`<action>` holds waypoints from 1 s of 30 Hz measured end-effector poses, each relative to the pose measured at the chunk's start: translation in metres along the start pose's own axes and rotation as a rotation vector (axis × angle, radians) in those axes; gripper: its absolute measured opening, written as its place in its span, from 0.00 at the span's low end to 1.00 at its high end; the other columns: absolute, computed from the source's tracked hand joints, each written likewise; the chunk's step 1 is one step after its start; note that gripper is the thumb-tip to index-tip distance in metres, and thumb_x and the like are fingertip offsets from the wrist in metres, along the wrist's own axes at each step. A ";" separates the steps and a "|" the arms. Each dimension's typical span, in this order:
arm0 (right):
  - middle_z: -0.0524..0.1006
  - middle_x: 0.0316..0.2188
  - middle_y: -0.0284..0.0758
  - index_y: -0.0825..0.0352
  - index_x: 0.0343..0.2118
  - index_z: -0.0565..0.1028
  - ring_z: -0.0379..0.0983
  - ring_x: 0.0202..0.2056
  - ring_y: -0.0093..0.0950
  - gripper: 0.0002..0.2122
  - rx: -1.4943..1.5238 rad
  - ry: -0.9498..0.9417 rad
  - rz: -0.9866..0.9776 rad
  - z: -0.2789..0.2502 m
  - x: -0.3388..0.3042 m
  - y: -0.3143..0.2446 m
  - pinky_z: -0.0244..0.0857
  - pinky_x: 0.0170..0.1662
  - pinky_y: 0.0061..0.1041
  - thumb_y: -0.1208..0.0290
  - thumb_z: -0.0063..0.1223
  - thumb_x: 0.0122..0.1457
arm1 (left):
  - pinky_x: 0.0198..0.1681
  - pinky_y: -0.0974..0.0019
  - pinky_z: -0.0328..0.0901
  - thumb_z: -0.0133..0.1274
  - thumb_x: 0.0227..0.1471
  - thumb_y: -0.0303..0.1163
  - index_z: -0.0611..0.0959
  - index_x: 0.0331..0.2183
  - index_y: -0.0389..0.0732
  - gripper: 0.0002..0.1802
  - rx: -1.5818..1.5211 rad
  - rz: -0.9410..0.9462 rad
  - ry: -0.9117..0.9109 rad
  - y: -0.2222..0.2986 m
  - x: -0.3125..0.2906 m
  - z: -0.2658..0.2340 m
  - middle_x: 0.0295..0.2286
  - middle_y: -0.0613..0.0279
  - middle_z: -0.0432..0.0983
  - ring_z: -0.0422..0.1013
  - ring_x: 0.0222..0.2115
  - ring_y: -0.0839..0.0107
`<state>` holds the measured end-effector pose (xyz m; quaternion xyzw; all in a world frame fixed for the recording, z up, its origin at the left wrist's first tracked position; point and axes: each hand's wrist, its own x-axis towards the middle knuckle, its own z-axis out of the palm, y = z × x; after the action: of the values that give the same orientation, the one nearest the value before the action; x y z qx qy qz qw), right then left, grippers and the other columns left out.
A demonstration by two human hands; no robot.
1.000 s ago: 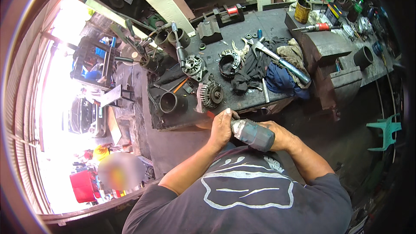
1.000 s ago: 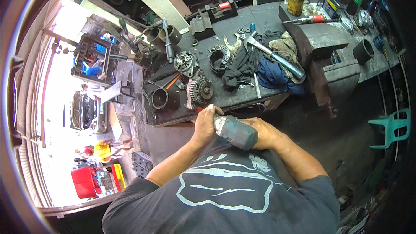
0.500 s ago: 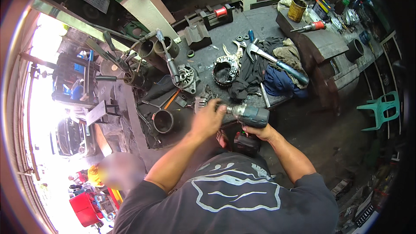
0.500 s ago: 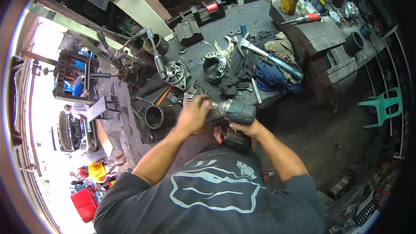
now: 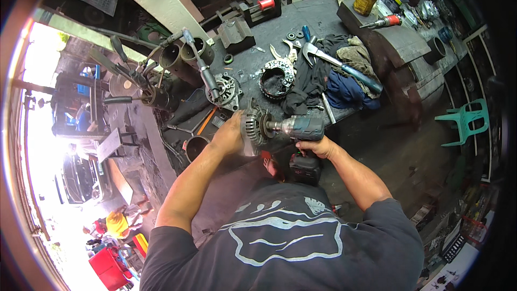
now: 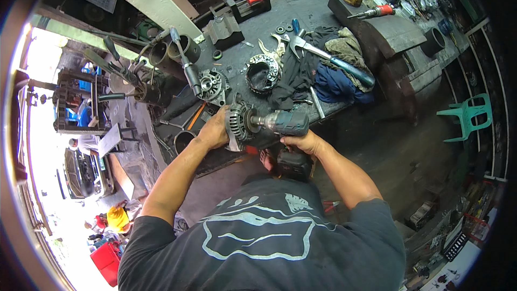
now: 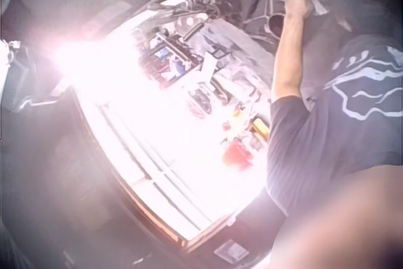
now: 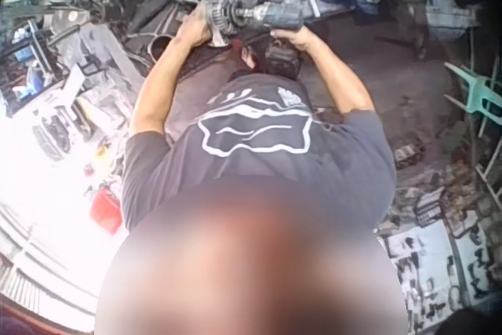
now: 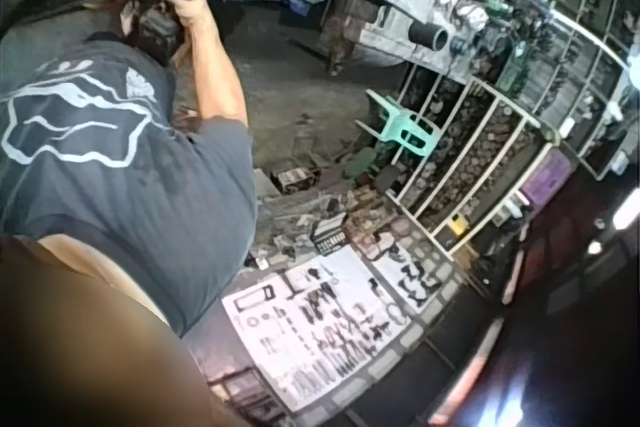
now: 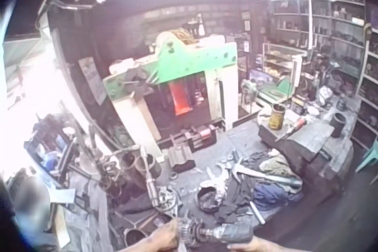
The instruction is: The person disassembles an alternator on a workbench, removes a rotor, and uses a hammer to tap it. They then reassemble the alternator, using a cordless drill to tighten bolts, and wipe the unit with a cloth.
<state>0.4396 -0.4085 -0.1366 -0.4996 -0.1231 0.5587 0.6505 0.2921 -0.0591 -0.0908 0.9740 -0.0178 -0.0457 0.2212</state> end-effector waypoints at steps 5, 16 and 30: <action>0.81 0.32 0.32 0.68 0.45 0.81 0.78 0.28 0.24 0.10 0.018 -0.036 0.086 -0.003 0.003 -0.004 0.74 0.34 0.29 0.76 0.70 0.62 | 0.72 0.49 0.62 0.57 0.56 0.27 0.71 0.66 0.31 0.36 -0.008 -0.064 -0.017 0.006 -0.003 0.000 0.65 0.34 0.67 0.65 0.67 0.40; 0.81 0.29 0.30 0.67 0.43 0.83 0.76 0.27 0.23 0.07 -0.287 0.000 0.125 -0.004 0.011 -0.004 0.71 0.32 0.27 0.77 0.67 0.64 | 0.67 0.49 0.68 0.55 0.45 0.17 0.66 0.69 0.31 0.48 -0.117 -0.294 -0.034 0.009 -0.006 -0.001 0.68 0.37 0.66 0.70 0.64 0.43; 0.80 0.26 0.34 0.69 0.39 0.81 0.76 0.24 0.26 0.05 -0.062 -0.003 0.078 0.006 0.010 -0.007 0.71 0.29 0.29 0.76 0.66 0.63 | 0.67 0.51 0.69 0.62 0.50 0.25 0.70 0.67 0.33 0.42 -0.085 -0.258 0.059 0.008 -0.011 0.011 0.65 0.39 0.69 0.71 0.63 0.44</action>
<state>0.4431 -0.3959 -0.1319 -0.5231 -0.1217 0.5803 0.6122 0.2803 -0.0702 -0.0959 0.9589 0.1158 -0.0460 0.2550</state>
